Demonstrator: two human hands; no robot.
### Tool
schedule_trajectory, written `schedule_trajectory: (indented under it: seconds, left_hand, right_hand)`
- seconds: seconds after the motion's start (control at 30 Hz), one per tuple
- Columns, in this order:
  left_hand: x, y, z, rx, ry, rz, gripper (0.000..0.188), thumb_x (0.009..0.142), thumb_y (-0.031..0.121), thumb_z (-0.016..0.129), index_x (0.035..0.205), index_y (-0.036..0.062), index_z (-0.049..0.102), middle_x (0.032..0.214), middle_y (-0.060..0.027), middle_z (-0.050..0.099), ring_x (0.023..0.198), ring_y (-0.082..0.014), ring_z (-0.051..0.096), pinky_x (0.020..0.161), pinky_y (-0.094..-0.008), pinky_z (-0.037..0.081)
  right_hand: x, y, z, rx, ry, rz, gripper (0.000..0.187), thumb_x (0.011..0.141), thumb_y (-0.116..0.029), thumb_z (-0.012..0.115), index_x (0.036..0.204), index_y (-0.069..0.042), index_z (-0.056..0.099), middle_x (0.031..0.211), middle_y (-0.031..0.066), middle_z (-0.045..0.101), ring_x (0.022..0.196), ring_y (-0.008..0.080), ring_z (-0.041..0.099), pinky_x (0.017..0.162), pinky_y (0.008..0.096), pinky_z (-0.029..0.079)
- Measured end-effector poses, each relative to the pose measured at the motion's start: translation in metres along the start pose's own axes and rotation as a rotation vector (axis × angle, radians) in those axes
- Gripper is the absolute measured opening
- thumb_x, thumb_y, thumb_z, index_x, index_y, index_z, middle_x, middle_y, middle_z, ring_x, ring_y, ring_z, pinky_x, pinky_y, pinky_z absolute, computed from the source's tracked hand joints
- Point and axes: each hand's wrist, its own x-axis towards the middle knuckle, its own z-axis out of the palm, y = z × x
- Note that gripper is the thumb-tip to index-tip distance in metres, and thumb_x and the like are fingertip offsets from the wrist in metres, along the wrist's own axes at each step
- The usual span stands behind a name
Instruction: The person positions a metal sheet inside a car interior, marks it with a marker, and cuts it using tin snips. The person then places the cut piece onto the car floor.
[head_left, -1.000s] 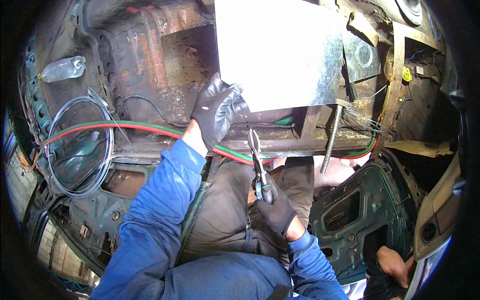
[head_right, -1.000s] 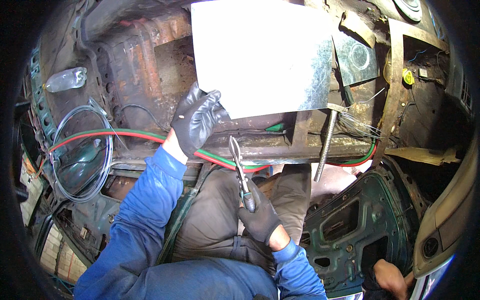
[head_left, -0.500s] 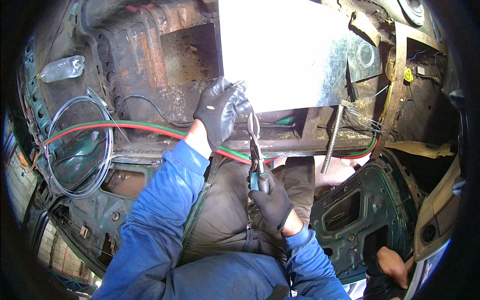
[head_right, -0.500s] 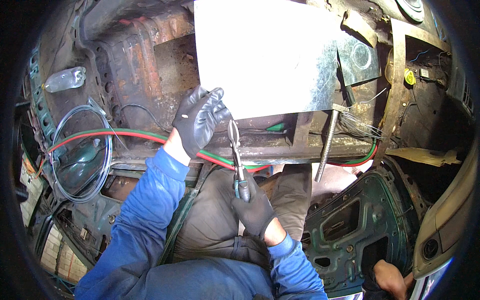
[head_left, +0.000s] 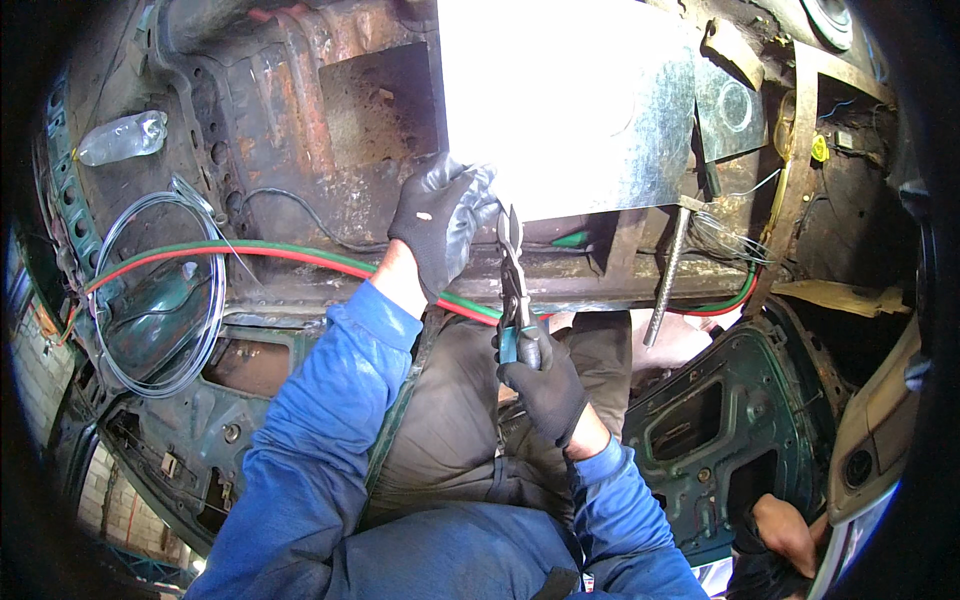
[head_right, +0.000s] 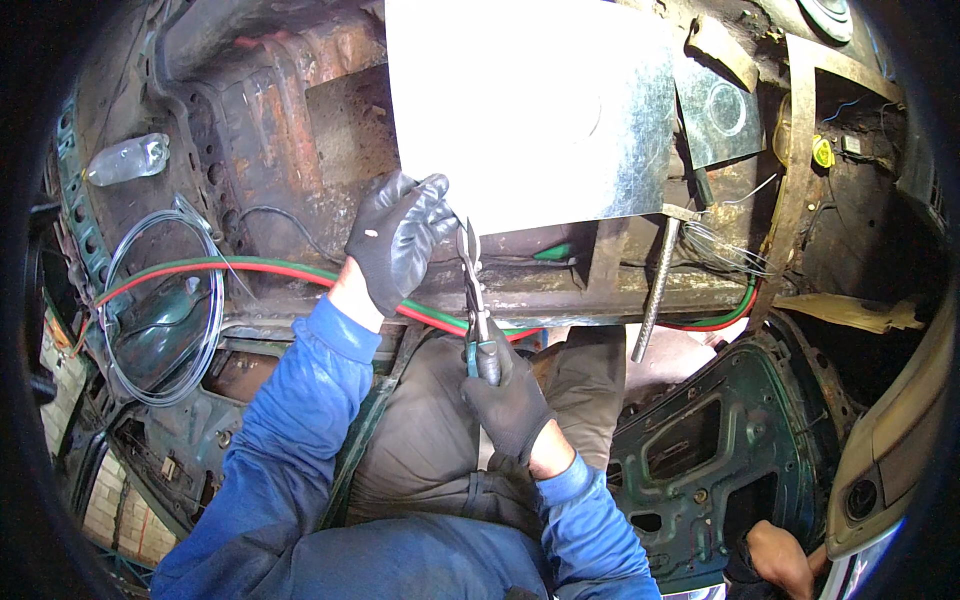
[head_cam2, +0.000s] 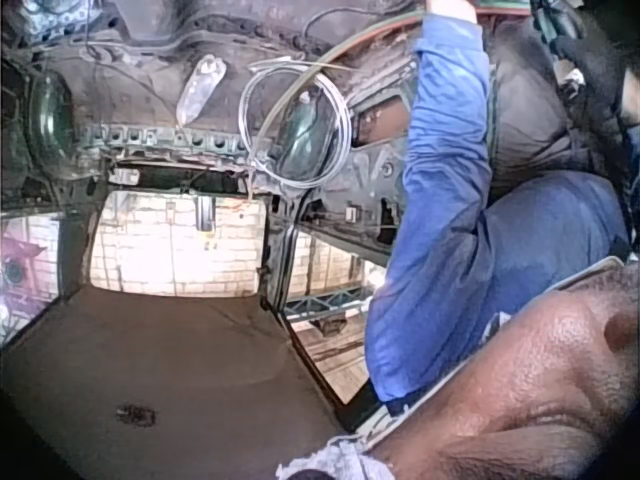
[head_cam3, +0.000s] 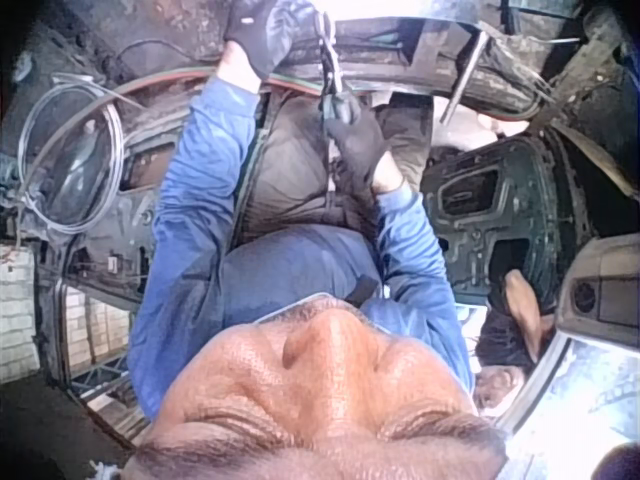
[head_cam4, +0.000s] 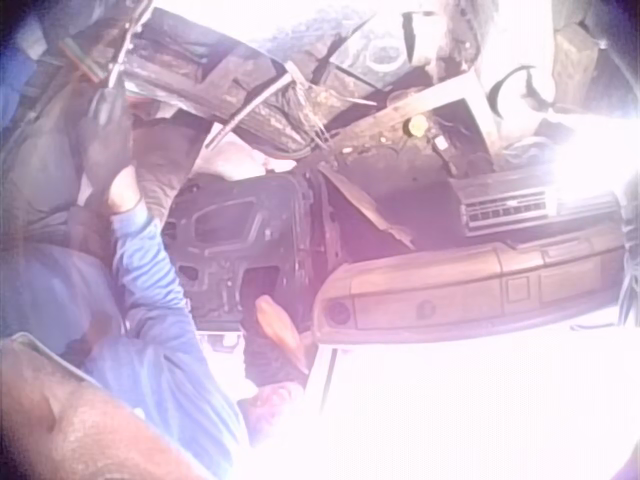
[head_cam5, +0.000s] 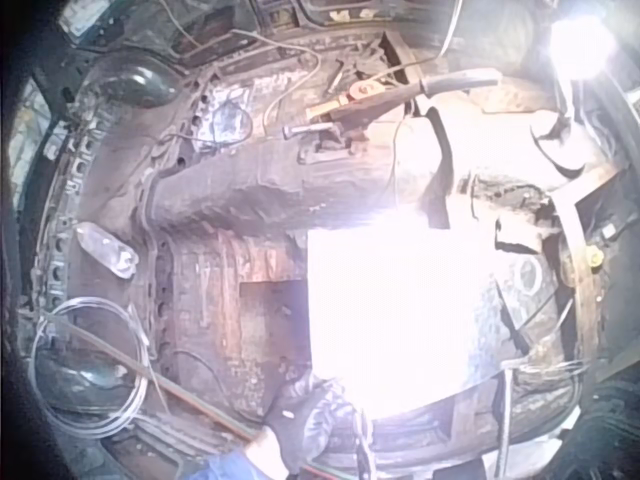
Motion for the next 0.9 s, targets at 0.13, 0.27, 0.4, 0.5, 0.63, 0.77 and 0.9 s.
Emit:
schedule_trajectory:
  seconds: [0.13, 0.27, 0.4, 0.5, 0.63, 0.77, 0.9]
  left_hand:
    - [0.001, -0.001, 0.002, 0.012, 0.029, -0.003, 0.013, 0.107, 0.012, 0.07, 0.12, 0.0111, 0.072, 0.111, -0.001, 0.072, 0.104, -0.0154, 0.07, 0.096, -0.0379, 0.056]
    - [0.001, -0.001, 0.001, 0.012, 0.034, 0.005, 0.012, 0.107, 0.013, 0.069, 0.12, 0.0112, 0.071, 0.11, -0.0004, 0.071, 0.101, -0.0146, 0.069, 0.096, -0.0379, 0.056]
    - [-0.002, 0.004, 0.003, 0.01, 0.009, 0.006, 0.013, 0.108, 0.014, 0.069, 0.12, 0.0112, 0.071, 0.108, 0.0005, 0.069, 0.099, -0.0138, 0.068, 0.093, -0.0378, 0.056]
    - [-0.002, 0.005, 0.005, 0.019, 0.016, 0.001, 0.013, 0.108, 0.015, 0.069, 0.12, 0.0114, 0.07, 0.107, 0.0011, 0.068, 0.098, -0.0136, 0.066, 0.092, -0.0383, 0.056]
    - [0.0, 0.003, 0.004, 0.029, 0.021, 0.005, 0.014, 0.108, 0.016, 0.069, 0.121, 0.0114, 0.07, 0.106, 0.0012, 0.067, 0.098, -0.014, 0.066, 0.093, -0.0389, 0.056]
    - [-0.001, 0.006, 0.007, 0.043, 0.026, 0.006, 0.015, 0.108, 0.017, 0.069, 0.122, 0.0109, 0.07, 0.107, 0.0009, 0.067, 0.1, -0.0147, 0.067, 0.093, -0.0396, 0.057]
    - [-0.004, 0.013, 0.013, 0.053, 0.03, 0.007, 0.016, 0.109, 0.018, 0.069, 0.123, 0.0099, 0.069, 0.107, -0.0001, 0.068, 0.102, -0.0164, 0.069, 0.091, -0.0391, 0.058]
  right_hand:
    - [0.001, -0.009, -0.001, -0.018, -0.014, -0.006, 0.038, 0.087, -0.009, 0.07, 0.124, 0.0, 0.068, 0.1, 0.0062, 0.069, 0.09, 0.0157, 0.064, 0.083, 0.0338, 0.053]
    - [0.005, -0.005, -0.005, -0.078, -0.06, -0.046, 0.083, 0.086, -0.007, 0.065, 0.166, -0.006, 0.042, 0.099, 0.006, 0.062, 0.085, 0.0165, 0.058, 0.081, 0.0345, 0.054]
    - [0.005, -0.006, -0.008, -0.04, -0.093, -0.047, 0.069, 0.086, -0.007, 0.066, 0.152, -0.005, 0.048, 0.101, 0.0074, 0.063, 0.088, 0.0173, 0.059, 0.082, 0.035, 0.053]
    - [0.004, -0.005, -0.006, 0.008, -0.072, -0.048, 0.039, 0.085, -0.011, 0.067, 0.123, -0.001, 0.066, 0.098, 0.0072, 0.065, 0.087, 0.018, 0.06, 0.082, 0.036, 0.051]
    - [0.006, -0.003, -0.009, -0.092, -0.097, -0.01, 0.072, 0.086, -0.007, 0.066, 0.155, -0.006, 0.044, 0.111, 0.0123, 0.066, 0.097, 0.0206, 0.062, 0.089, 0.037, 0.054]
    - [0.01, 0.004, -0.011, -0.158, -0.107, -0.021, 0.09, 0.087, -0.004, 0.065, 0.171, -0.008, 0.033, 0.125, 0.0182, 0.068, 0.109, 0.0245, 0.065, 0.098, 0.0388, 0.054]
    - [0.008, 0.001, -0.014, -0.073, -0.146, 0.012, 0.091, 0.086, -0.005, 0.065, 0.172, -0.008, 0.032, 0.13, 0.0201, 0.067, 0.114, 0.0261, 0.065, 0.102, 0.039, 0.053]
